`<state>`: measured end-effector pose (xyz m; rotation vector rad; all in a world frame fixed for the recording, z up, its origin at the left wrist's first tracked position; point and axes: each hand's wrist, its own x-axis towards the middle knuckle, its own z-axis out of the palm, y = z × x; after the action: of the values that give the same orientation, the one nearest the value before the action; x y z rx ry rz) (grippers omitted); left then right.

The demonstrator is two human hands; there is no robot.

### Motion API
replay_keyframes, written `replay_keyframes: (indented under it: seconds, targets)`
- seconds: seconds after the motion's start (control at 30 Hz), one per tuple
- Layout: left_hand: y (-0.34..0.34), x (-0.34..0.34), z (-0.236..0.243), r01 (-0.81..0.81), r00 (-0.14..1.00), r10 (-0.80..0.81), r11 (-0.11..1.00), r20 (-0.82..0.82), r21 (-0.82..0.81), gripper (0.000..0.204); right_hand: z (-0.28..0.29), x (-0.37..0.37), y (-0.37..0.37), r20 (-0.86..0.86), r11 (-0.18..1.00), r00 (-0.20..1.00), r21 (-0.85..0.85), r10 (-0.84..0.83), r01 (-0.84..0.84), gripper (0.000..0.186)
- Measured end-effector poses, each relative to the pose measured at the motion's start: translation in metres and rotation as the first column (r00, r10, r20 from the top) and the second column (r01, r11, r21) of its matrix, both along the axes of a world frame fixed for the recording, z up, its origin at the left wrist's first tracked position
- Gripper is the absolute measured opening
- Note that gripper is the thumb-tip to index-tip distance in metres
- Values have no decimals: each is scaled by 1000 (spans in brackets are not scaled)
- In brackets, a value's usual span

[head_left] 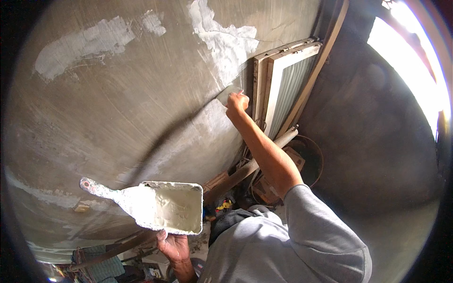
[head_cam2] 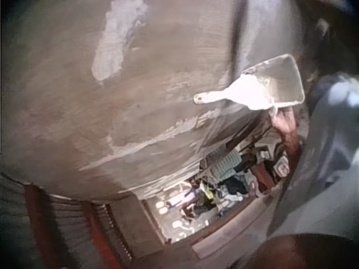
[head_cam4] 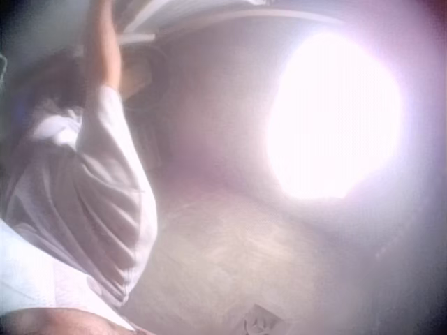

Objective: The person applies patching compound to cracks and holes in a concrete wall using a putty knife and a plastic container.

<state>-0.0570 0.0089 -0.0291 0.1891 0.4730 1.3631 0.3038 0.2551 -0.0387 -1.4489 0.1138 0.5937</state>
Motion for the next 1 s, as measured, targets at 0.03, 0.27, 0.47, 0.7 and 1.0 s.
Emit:
replay_keyframes:
  seconds: [0.03,0.27,0.47,0.7,1.0]
  targets:
    - [0,1,0,2,1000,-2,1000,4,5,63,6,1,2,10,1000,1000,4,22,-22,15]
    - [0,-1,-5,-15,1000,16,1000,17,-19,63,72,-18,-2,166,975,981,180,98,-128,14]
    - [1,6,2,4,998,-4,1000,-57,0,61,157,-34,-18,331,780,928,531,169,-331,12]
    - [-1,6,5,-26,999,25,999,-25,-24,63,58,-18,-22,293,859,956,486,16,-163,20]
    - [-3,0,7,3,999,-5,1000,-39,-27,63,26,-43,-5,130,992,987,60,98,-106,11]
